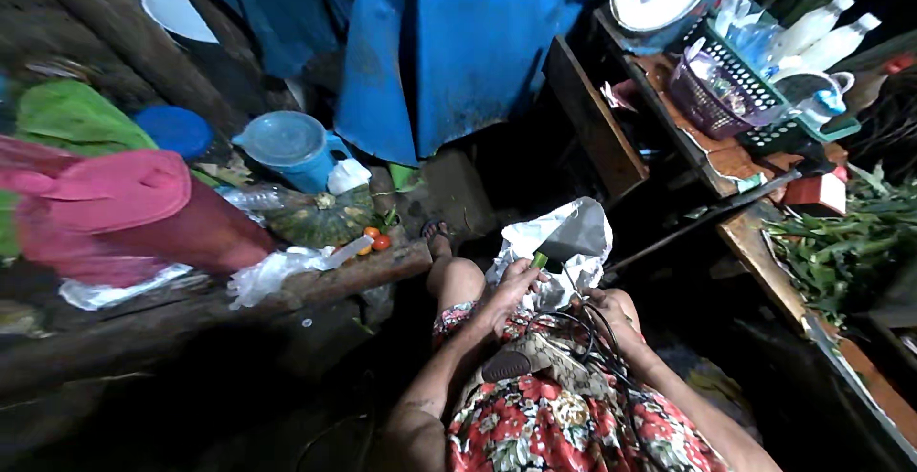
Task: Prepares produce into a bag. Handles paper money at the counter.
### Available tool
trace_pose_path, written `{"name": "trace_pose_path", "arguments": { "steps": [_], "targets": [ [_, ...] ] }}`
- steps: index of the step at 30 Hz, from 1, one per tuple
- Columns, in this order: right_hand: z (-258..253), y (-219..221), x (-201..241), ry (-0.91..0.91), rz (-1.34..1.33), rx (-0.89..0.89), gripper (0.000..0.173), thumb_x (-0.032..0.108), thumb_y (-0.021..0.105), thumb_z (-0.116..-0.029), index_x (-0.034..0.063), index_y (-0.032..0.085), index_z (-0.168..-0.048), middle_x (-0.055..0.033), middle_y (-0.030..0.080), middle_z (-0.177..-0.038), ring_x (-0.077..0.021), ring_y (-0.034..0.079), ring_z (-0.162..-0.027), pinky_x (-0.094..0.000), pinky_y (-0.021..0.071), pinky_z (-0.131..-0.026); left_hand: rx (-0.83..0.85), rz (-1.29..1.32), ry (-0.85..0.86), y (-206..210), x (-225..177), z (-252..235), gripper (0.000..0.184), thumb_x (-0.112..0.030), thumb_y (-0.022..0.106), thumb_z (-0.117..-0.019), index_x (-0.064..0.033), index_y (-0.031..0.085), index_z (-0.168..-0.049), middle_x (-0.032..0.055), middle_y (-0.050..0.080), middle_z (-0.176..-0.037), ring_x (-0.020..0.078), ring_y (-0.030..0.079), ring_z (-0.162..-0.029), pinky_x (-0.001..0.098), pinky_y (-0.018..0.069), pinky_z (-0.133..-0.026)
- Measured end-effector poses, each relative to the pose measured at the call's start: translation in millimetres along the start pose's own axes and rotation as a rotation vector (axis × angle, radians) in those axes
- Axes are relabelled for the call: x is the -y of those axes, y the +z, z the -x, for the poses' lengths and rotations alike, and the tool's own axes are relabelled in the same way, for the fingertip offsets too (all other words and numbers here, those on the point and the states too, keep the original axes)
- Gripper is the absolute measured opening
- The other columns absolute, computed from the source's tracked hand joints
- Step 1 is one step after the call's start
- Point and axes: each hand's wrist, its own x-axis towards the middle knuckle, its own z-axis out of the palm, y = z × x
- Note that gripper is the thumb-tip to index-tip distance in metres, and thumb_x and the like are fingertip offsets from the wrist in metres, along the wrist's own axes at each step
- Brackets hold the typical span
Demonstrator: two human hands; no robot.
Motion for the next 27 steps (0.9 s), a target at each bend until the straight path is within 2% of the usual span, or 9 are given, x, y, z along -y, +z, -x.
{"name": "trace_pose_path", "arguments": {
  "steps": [3,8,15,20,23,27],
  "targets": [
    [0,0,0,-0.001,-0.029,0.001,0.024,0.016,0.064,-0.1005,0.0002,0.066,-0.119,-0.0063,0.072,-0.091,-0.0094,0.066,-0.075,-0.0295,0.057,-0.071,0.018,0.027,0.013,1,2,0,0.02,-0.014,0.049,-0.1066,0.0002,0.057,-0.119,0.0092,0.073,-0.1,0.0111,0.063,-0.071,0.0261,0.0503,-0.065],
    [1,1,3,0.017,-0.077,0.036,0.024,0.017,0.065,-0.1006,0.0002,0.066,-0.117,-0.0051,0.071,-0.088,-0.0081,0.065,-0.07,-0.0268,0.056,-0.066,0.03,0.049,-0.014,4,0,2,0.02,-0.013,0.048,-0.1073,0.0015,0.057,-0.118,0.0103,0.074,-0.098,0.0131,0.067,-0.074,0.0279,0.0543,-0.069],
    [3,1,-3,0.003,-0.113,0.073,0.023,0.018,0.064,-0.1014,0.0007,0.067,-0.116,-0.0045,0.07,-0.086,-0.0077,0.064,-0.071,-0.0263,0.0554,-0.067,0.011,0.032,-0.051,6,-5,5,0.024,-0.018,0.049,-0.1085,-0.001,0.055,-0.125,0.0089,0.071,-0.086,0.0105,0.061,-0.059,0.0229,0.048,-0.054],
    [6,-2,-1,-0.031,-0.053,0.071,0.027,0.021,0.063,-0.1016,0.0004,0.066,-0.119,-0.0041,0.07,-0.091,-0.0065,0.064,-0.075,-0.0266,0.0554,-0.072,-0.029,-0.043,-0.075,7,-7,4,0.028,-0.018,0.052,-0.1077,0.0017,0.057,-0.127,0.0048,0.065,-0.082,0.008,0.056,-0.06,0.0226,0.048,-0.057],
    [7,-1,0,-0.003,-0.041,0.082,0.029,0.022,0.064,-0.1014,-0.0001,0.066,-0.12,-0.0059,0.071,-0.095,-0.0077,0.066,-0.08,-0.028,0.0568,-0.077,-0.017,-0.111,-0.075,4,2,5,0.025,-0.023,0.052,-0.108,-0.004,0.059,-0.124,0.0032,0.063,-0.08,0.0084,0.055,-0.062,0.0242,0.0476,-0.059],
    [8,-1,-2,0.058,-0.014,0.086,0.03,0.023,0.068,-0.0994,0.0023,0.067,-0.12,-0.0053,0.07,-0.089,-0.008,0.064,-0.076,-0.0294,0.055,-0.075,0.061,-0.157,-0.048,-6,3,31,0.024,-0.034,0.051,-0.108,-0.0136,0.059,-0.117,-0.0002,0.056,-0.078,0.0075,0.049,-0.062,0.0237,0.0434,-0.057]
  ]
}}
